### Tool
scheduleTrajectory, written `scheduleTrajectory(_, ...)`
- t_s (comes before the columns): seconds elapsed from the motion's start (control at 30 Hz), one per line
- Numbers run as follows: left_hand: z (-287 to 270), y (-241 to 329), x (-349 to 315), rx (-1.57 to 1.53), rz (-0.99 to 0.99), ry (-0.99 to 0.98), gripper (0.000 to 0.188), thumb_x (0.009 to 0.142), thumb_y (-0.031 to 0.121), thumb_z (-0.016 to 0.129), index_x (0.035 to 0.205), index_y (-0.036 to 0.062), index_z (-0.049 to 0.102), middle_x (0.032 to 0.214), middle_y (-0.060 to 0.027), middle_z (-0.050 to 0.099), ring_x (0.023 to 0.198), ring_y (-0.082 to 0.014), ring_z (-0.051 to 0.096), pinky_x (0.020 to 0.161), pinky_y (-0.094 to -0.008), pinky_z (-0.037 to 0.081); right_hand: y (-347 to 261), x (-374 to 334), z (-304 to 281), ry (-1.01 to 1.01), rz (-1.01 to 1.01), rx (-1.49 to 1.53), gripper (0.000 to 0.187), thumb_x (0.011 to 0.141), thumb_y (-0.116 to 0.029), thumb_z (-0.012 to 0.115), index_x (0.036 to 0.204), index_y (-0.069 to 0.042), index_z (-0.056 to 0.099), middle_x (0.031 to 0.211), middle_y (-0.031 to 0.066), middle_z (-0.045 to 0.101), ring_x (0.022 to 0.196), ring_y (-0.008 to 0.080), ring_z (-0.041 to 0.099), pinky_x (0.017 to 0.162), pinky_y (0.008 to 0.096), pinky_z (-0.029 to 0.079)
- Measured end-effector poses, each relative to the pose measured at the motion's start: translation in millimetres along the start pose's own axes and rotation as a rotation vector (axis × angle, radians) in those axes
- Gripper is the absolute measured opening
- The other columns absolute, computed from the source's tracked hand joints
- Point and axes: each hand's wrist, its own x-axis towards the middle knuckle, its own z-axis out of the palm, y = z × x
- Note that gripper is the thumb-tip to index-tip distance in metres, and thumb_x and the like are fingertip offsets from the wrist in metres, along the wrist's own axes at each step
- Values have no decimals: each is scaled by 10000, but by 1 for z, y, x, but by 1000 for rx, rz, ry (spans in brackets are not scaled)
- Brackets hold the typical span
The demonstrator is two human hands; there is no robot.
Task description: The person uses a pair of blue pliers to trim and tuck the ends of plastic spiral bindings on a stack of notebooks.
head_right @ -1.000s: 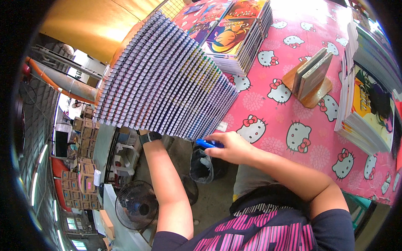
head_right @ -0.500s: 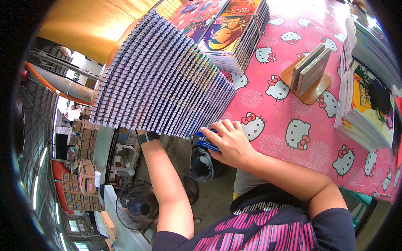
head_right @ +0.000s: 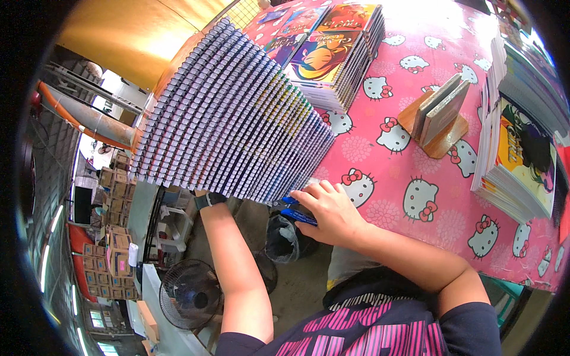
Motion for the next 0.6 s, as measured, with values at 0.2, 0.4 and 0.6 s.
scheduleTrajectory(0.2,26,-4,-8,-1183,48,-69,572,999,390,277,1458,51,233,1515,-121,248,1369,-271,283,1132,-421,222,-2,-2,4,18,-34,-55,515,697,-268,721,1158,-93,572,1047,95,563,974,268,543,794,380,440)
scheduleTrajectory(0.4,49,-11,-15,-2366,124,-124,590,1006,411,232,1467,45,192,1520,-132,230,1363,-282,295,1120,-433,259,28,12,4,-654,716,1363,334,898,-323,577,1024,-18,626,878,70,667,628,151,623,584,301,505)
scheduleTrajectory(0.6,41,4,-15,-2460,27,-56,609,1001,439,222,1471,54,188,1526,-123,220,1372,-287,279,1126,-435,245,19,-5,15,-106,99,233,559,715,-279,731,1215,-92,565,1040,116,600,927,265,570,783,385,447)
